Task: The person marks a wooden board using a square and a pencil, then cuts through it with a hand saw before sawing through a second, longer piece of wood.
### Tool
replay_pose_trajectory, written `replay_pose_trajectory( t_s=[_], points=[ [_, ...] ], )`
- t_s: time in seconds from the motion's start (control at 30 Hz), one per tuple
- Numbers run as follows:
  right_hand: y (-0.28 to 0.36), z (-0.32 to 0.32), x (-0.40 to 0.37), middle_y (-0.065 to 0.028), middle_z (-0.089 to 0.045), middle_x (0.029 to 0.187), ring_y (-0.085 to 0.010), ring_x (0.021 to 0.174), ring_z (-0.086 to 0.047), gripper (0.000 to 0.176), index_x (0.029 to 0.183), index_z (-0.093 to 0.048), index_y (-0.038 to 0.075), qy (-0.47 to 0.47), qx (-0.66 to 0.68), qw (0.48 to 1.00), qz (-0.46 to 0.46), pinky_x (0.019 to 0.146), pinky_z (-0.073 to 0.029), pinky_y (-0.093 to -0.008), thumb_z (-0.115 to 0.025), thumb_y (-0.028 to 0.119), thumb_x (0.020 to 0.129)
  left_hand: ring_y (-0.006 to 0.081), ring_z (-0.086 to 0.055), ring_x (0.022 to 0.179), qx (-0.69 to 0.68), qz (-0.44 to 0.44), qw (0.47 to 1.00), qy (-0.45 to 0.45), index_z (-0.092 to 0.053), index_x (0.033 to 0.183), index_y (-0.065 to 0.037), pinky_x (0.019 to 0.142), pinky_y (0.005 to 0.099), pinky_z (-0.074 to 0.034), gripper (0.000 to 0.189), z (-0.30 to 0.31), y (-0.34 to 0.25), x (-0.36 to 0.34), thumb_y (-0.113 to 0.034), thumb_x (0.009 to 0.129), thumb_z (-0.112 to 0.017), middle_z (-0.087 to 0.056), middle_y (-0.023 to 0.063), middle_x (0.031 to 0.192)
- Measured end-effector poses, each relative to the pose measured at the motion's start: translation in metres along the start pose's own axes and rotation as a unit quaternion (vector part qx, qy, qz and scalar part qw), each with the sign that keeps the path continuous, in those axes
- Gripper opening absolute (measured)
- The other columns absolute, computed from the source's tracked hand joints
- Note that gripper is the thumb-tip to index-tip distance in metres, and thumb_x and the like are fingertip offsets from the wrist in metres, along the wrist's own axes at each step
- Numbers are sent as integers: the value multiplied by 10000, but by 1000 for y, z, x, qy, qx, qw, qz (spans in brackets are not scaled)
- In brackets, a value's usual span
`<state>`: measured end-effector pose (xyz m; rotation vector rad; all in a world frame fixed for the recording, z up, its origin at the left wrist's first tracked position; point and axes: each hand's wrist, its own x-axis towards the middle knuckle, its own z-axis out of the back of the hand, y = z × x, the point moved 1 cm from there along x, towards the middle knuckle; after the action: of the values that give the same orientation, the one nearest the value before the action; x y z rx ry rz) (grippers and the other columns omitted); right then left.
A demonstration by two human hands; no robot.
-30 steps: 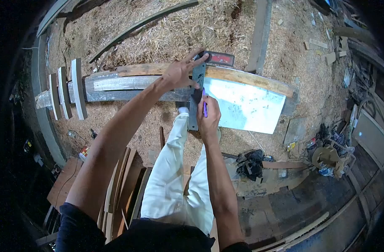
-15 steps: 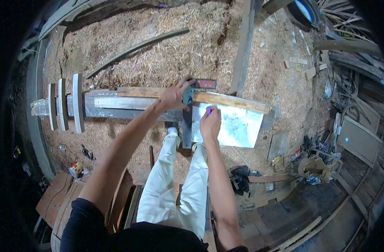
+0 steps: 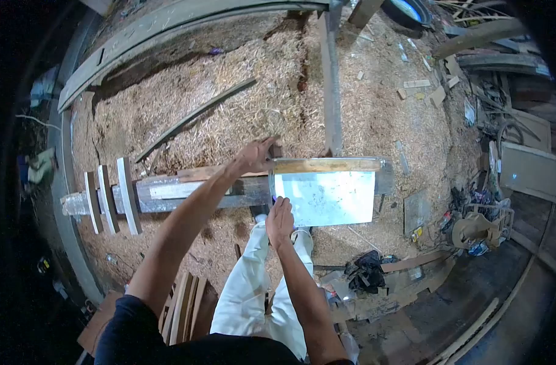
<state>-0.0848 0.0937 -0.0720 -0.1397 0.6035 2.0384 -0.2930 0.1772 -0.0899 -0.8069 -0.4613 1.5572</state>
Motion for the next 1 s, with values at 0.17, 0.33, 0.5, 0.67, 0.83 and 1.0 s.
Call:
replay_pose_trajectory(
  t_s=[0.17,0.33,0.5,0.67,0.83,1.0],
  points=[
    [7,29,4,-241,-553,1115,-396,954,-579,303,1152,-440,-26,51,126,985,-107,767,-488,-482,-431,30,855,304,-606,1002,68,85,992,68,-427,1329,-49,871,350,-500,634,-3,-20,16,-156,725,-588,-621,186,1125],
    [-4,70,-10,-160,-551,823,-355,802,-571,221,1068,-461,0,-100,93,990,41,634,-499,-450,-464,55,853,226,-449,1201,92,-74,990,71,-521,1282,-130,1028,328,-355,532,24,-21,-9,-131,753,-579,-439,93,1386],
    [-4,178,-44,-181,-573,849,-360,795,-578,286,1118,-485,54,-65,62,981,172,664,-482,-468,-556,154,860,262,-349,1321,347,-285,893,-7,-555,1254,-142,1126,422,-233,443,87,-85,-68,-213,817,-534,-448,45,1396],
    [-6,226,-104,-156,-603,876,-337,837,-602,365,1111,-575,32,19,65,962,263,731,-500,-428,-632,247,821,262,-430,1256,256,-228,929,138,-670,1047,-121,1123,425,-241,364,111,-160,-169,-347,767,-617,-588,121,1205],
    [3,214,-134,-138,-634,918,-280,857,-616,427,1013,-654,34,197,98,938,269,770,-495,-364,-665,411,814,264,-521,1018,128,-187,969,-100,-595,862,-73,997,410,-344,421,36,-153,-297,-486,782,-608,-571,104,939],
    [41,188,-134,-135,-640,954,-316,931,-595,374,1008,-666,84,232,-4,852,469,797,-478,-415,-634,411,830,317,-460,1118,120,63,983,-120,-571,924,-25,961,416,-382,513,-13,-176,-399,-519,787,-593,-537,146,1040]
  ],
)
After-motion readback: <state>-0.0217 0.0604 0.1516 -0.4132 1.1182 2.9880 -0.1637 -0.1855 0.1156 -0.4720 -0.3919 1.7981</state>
